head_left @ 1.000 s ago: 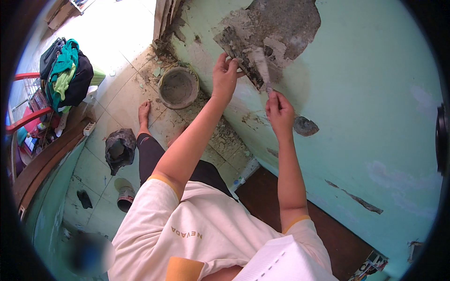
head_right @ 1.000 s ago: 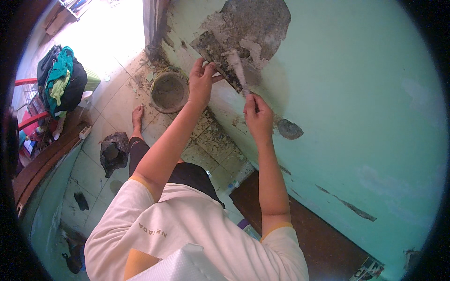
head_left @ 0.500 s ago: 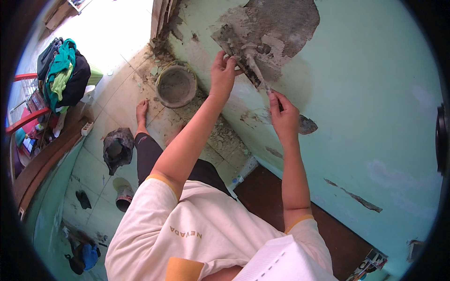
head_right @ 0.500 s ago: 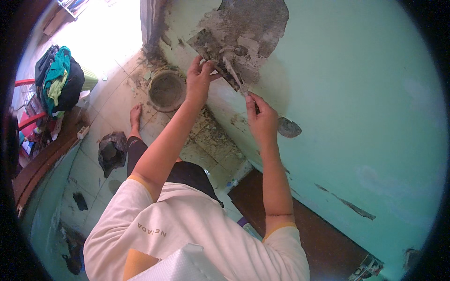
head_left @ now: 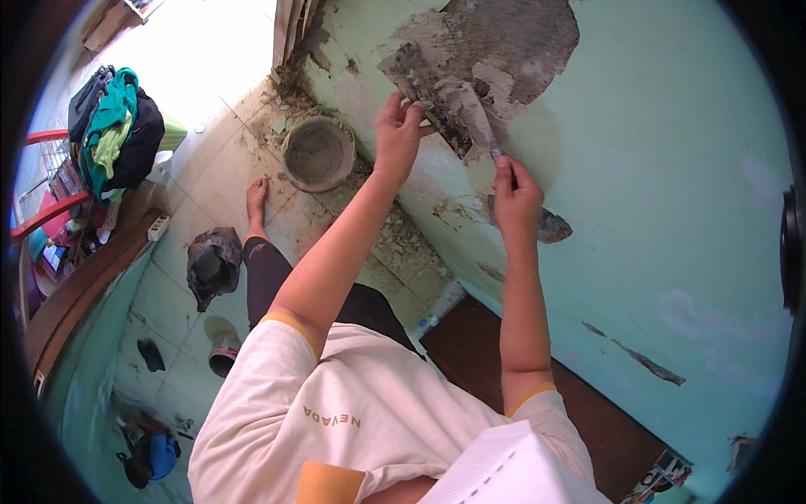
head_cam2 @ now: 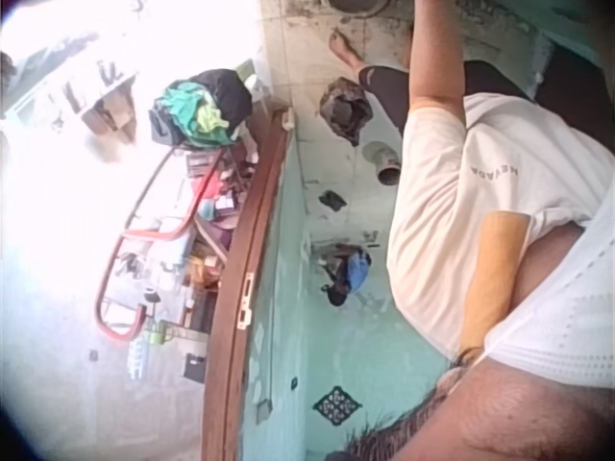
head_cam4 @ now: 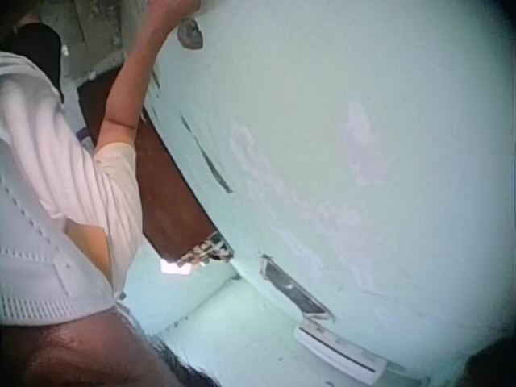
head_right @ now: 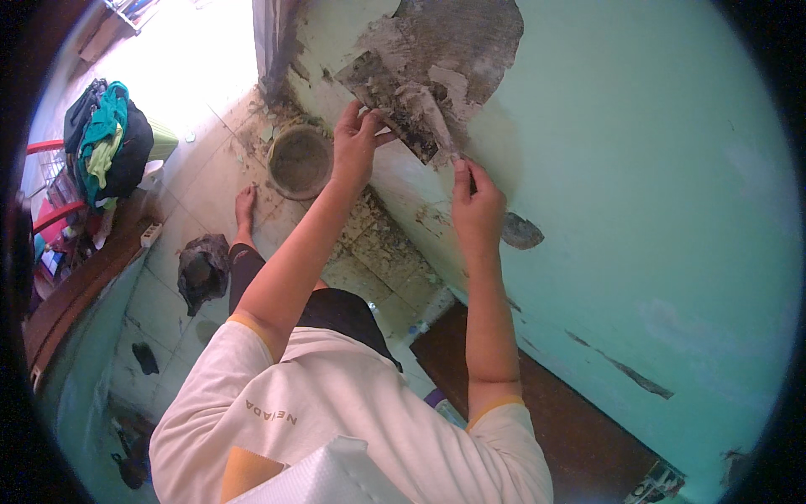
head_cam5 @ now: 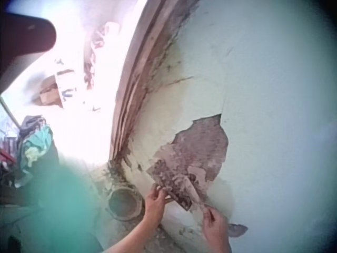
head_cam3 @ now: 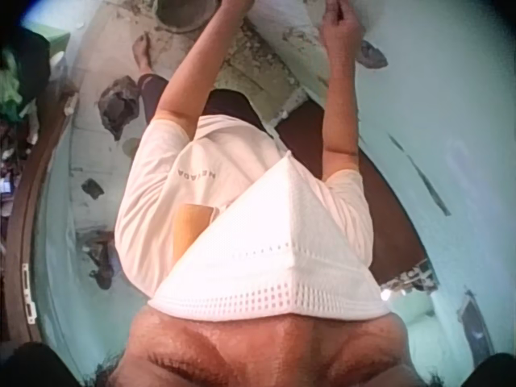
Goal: The person applies plaster or filler to a damaged section of a wall using a putty knife and a larger flat tool, taking the material from a bucket on the floor.
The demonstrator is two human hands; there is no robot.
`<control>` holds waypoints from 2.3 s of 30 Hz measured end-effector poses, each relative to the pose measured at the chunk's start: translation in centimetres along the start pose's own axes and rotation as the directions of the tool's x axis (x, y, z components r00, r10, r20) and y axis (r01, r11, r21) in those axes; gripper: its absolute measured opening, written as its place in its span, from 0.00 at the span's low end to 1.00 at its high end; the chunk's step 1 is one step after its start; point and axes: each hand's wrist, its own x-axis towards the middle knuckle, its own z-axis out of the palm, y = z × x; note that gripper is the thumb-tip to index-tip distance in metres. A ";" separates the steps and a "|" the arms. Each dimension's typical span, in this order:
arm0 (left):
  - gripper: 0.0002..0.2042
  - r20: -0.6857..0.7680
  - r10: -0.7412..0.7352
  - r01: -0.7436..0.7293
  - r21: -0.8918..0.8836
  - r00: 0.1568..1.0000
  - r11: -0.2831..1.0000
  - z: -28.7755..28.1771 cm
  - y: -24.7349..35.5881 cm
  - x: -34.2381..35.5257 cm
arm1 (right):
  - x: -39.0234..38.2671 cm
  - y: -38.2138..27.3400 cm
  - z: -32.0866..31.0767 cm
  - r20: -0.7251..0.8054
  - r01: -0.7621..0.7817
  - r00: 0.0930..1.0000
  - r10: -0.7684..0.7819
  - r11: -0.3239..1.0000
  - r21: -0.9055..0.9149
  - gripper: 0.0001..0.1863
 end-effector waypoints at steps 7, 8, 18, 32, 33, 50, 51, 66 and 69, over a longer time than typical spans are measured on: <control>0.15 -0.005 -0.002 0.001 -0.018 1.000 1.000 0.3 0.3 -0.3 | -1.2 -1.9 0.9 0.159 -0.081 0.986 0.053 0.981 0.178 0.17; 0.16 0.022 0.001 0.000 -0.025 1.000 1.000 0.4 0.5 -0.3 | -0.5 -2.2 1.5 0.185 -0.102 0.981 0.064 0.974 0.201 0.17; 0.19 -0.024 -0.003 0.003 0.033 1.000 0.999 0.5 0.6 -0.4 | -0.7 -0.3 -2.4 0.148 -0.214 0.974 0.174 0.922 0.323 0.16; 0.27 0.015 -0.023 0.024 -0.034 1.000 0.999 0.2 0.5 -0.2 | 0.0 -0.9 -3.6 -0.106 0.464 0.815 -0.570 0.750 -0.471 0.15; 0.24 -0.013 -0.023 0.023 -0.036 1.000 0.999 0.4 0.7 -0.3 | 0.1 -1.2 -3.7 -0.123 0.441 0.817 -0.564 0.747 -0.497 0.14; 0.19 -0.005 -0.003 0.003 -0.033 1.000 0.999 0.8 0.9 -0.5 | -3.6 -2.8 -9.0 -0.121 0.384 0.856 -0.503 0.775 -0.502 0.16; 0.19 -0.015 -0.007 0.007 -0.045 1.000 0.999 1.0 1.1 -0.6 | -3.9 -2.7 -8.6 -0.117 0.404 0.846 -0.520 0.768 -0.497 0.17; 0.21 -0.005 -0.010 0.010 -0.035 1.000 0.999 0.6 0.8 -0.2 | -3.2 -3.7 -9.6 -0.136 0.415 0.815 -0.563 0.732 -0.540 0.18; 0.21 -0.023 -0.019 0.018 -0.043 1.000 0.999 1.1 0.8 -0.6 | -2.9 -3.5 -7.3 -0.088 0.444 0.814 -0.575 0.712 -0.544 0.18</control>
